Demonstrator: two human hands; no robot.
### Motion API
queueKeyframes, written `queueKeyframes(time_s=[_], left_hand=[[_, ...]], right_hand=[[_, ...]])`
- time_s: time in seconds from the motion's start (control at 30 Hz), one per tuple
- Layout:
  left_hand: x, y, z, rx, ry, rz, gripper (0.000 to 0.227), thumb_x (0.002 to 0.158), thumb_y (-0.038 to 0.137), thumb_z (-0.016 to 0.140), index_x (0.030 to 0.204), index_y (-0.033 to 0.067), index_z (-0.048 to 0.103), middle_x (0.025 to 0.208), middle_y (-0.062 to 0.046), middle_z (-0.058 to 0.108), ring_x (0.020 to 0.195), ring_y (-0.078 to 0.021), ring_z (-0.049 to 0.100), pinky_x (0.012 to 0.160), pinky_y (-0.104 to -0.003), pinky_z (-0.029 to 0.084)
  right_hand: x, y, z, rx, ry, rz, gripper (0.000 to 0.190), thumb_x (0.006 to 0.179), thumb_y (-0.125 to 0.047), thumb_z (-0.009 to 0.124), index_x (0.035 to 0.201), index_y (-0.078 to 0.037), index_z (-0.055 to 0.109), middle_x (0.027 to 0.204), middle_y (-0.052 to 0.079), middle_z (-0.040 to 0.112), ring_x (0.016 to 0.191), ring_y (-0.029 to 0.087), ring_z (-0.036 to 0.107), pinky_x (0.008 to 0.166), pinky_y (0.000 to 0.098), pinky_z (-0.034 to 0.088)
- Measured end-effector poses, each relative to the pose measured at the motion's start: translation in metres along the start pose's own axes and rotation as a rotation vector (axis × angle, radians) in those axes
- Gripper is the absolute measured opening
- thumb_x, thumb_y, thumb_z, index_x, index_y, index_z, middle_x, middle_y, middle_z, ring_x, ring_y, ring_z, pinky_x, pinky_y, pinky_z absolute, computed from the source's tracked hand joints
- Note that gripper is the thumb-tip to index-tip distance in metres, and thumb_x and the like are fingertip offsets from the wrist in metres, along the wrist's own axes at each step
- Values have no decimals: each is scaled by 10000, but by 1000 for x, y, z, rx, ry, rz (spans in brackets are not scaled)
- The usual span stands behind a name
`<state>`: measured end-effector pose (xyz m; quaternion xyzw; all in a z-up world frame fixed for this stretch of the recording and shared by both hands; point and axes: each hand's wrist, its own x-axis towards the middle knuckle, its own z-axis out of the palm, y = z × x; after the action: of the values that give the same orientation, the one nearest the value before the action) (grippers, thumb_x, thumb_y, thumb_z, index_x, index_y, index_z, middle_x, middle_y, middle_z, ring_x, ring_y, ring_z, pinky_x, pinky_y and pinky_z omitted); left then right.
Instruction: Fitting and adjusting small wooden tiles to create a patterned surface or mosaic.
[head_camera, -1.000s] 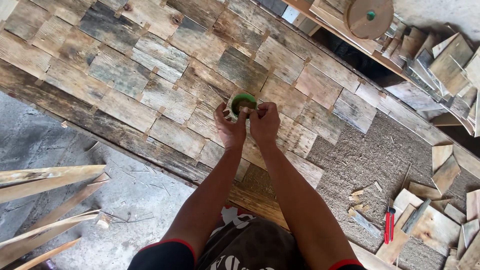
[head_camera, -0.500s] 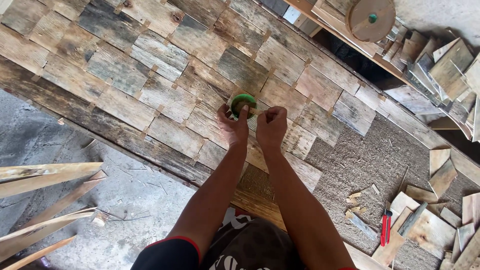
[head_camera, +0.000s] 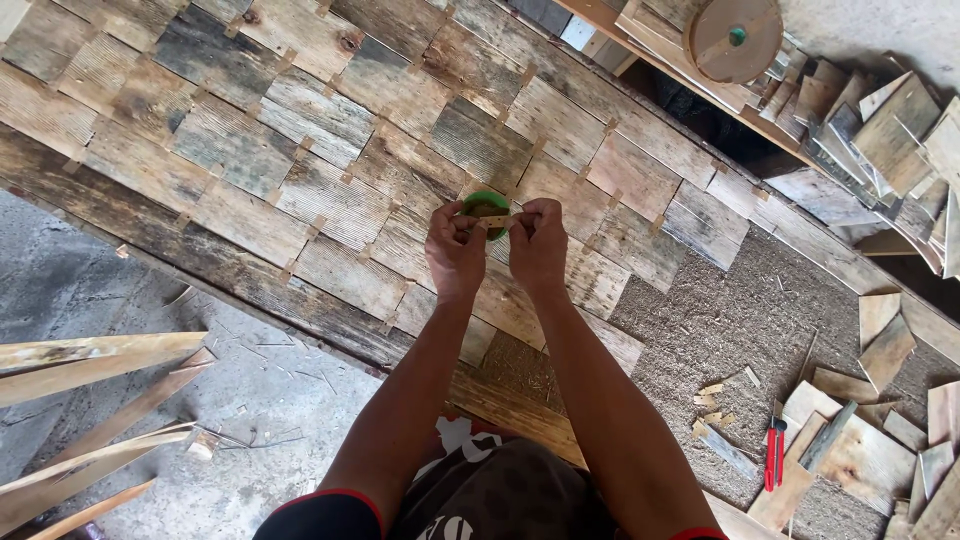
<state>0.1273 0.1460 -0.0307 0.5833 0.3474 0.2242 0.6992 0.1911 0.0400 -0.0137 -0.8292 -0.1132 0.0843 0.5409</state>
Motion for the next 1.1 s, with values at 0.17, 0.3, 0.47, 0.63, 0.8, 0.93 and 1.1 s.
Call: queueKeyframes(time_s=[0.17,0.3,0.47,0.63,0.8,0.93,1.1], left_hand=[[0,6,1,284,15,56,389,898,-15,677,1266,5,553,931,-118,776,794,-182,779,682,-279,636],[1,-8,5,570,45,196,372,922,43,683,1252,71,515,873,-86,752,765,-228,741,634,-377,611],[2,-15,6,574,81,259,388,906,70,682,1247,85,499,858,-76,724,764,-262,709,649,-447,596],[1,-17,3,507,66,219,324,972,111,681,1246,73,512,837,-75,721,728,-245,726,648,-409,604],[1,-5,1,480,71,227,327,936,85,697,1213,47,529,814,-97,726,699,-245,723,625,-407,594],[-1,-1,4,233,90,103,338,887,-19,649,1201,6,527,874,-106,743,716,-194,739,639,-335,617],[-9,-2,-6,156,150,49,368,894,-57,635,1232,-18,496,867,-111,737,725,-161,719,619,-278,616]], right_hand=[[-2,-19,-1,-226,-35,-48,265,987,3,632,1194,-41,472,989,148,717,883,229,742,742,343,581],[-11,-34,2,-520,-47,-101,253,1038,-78,597,1273,-71,502,1004,143,727,879,320,729,726,433,554],[-19,-26,16,-643,124,-272,329,998,-118,606,1313,-85,517,1061,159,681,907,350,696,720,445,539],[-9,8,30,-330,124,95,489,938,-326,753,1286,-48,551,1071,127,676,800,277,695,735,406,556],[0,41,37,-279,138,160,505,881,-353,819,1209,-31,610,1027,125,721,910,255,713,797,380,566],[8,52,40,-224,148,229,447,877,-320,815,1171,-32,641,1020,113,742,950,237,724,827,368,572],[7,44,33,-146,141,289,377,915,-272,765,1186,-36,648,1018,94,735,927,211,712,813,357,570]])
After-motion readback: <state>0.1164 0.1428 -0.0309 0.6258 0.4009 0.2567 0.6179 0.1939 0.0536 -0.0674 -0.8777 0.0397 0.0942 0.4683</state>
